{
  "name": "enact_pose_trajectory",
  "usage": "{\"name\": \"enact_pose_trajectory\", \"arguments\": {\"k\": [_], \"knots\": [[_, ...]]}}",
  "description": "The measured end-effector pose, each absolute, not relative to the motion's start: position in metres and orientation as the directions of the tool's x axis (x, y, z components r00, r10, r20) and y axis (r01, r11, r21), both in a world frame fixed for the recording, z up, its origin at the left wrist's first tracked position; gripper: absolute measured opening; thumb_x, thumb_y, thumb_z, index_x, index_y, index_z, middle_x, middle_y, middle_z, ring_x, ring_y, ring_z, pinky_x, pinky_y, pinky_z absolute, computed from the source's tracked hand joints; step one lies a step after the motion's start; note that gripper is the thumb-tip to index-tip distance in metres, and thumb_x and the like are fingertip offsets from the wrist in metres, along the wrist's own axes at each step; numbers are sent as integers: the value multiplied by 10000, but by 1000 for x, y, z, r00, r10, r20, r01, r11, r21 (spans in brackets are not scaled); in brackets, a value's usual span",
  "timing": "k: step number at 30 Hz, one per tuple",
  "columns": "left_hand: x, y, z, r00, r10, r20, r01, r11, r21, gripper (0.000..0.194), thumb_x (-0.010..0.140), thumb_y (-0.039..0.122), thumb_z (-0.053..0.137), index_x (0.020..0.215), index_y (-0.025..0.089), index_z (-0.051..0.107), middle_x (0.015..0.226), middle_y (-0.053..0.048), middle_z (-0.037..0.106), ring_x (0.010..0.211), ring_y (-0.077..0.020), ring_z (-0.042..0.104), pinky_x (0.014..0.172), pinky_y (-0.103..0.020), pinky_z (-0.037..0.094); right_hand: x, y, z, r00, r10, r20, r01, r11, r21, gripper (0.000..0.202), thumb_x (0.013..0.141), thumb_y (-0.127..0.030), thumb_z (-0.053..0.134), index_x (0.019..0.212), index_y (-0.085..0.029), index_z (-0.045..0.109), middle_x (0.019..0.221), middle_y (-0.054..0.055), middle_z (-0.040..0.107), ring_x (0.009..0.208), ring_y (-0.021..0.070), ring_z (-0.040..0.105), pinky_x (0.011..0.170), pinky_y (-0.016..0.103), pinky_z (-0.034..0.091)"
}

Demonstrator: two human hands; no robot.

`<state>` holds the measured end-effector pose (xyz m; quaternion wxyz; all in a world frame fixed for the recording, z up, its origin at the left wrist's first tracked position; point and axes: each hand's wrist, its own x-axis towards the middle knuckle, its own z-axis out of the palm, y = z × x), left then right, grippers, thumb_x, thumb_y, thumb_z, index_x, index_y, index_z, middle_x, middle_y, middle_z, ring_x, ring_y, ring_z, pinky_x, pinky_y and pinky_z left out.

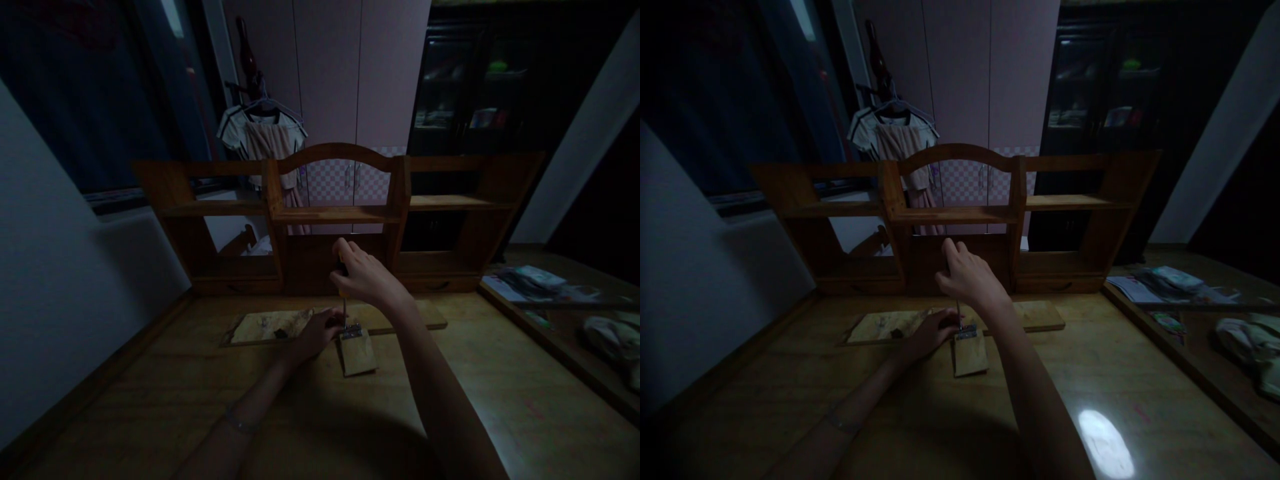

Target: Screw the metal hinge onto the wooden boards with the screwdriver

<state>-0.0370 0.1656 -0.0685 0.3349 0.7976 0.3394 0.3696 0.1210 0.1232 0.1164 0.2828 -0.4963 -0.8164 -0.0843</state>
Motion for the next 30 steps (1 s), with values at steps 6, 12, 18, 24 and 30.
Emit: {"name": "enact_pose_trajectory", "arguments": {"k": [6, 12, 18, 24, 30], "knots": [[-38, 166, -67, 514, 751, 416, 296, -610, 735, 188, 836, 117, 624, 1012, 171, 660, 997, -37, 682, 923, -157, 637, 871, -266, 491, 118, 129, 110, -276, 777, 565, 923, 378, -70, 278, 1011, -390, 508, 1183, -182, 443, 1035, 64, 562, 860, 236, 598, 663, 306, 357], [-40, 164, -64, 513, 748, 422, 339, -628, 701, 172, 841, 132, 635, 1001, 179, 678, 1000, -32, 679, 934, -160, 625, 877, -265, 470, 120, 127, 114, -316, 761, 566, 874, 466, -140, 355, 914, -236, 541, 1242, -186, 417, 1115, 73, 546, 971, 239, 586, 758, 297, 381], [-41, 168, -69, 524, 725, 447, 353, -662, 661, 164, 857, 185, 647, 1016, 187, 685, 1021, -36, 681, 972, -175, 613, 922, -287, 453, 120, 130, 113, -299, 757, 581, 914, 402, -53, 301, 963, -398, 552, 1182, -208, 470, 1061, 46, 561, 832, 234, 598, 630, 313, 334], [-43, 168, -69, 525, 717, 457, 370, -677, 636, 181, 874, 215, 642, 1047, 199, 694, 1057, -41, 677, 1010, -185, 603, 949, -298, 438, 122, 129, 114, -345, 758, 554, 885, 460, -78, 227, 924, -241, 546, 1139, -204, 485, 1084, 48, 546, 890, 213, 588, 695, 295, 346], [-43, 170, -71, 529, 717, 454, 389, -680, 621, 174, 856, 219, 674, 1024, 185, 701, 1032, -38, 684, 989, -186, 603, 946, -293, 431, 124, 128, 114, -313, 746, 588, 896, 438, -78, 272, 950, -382, 555, 1148, -209, 482, 1076, 43, 549, 837, 217, 590, 619, 300, 302]]}}
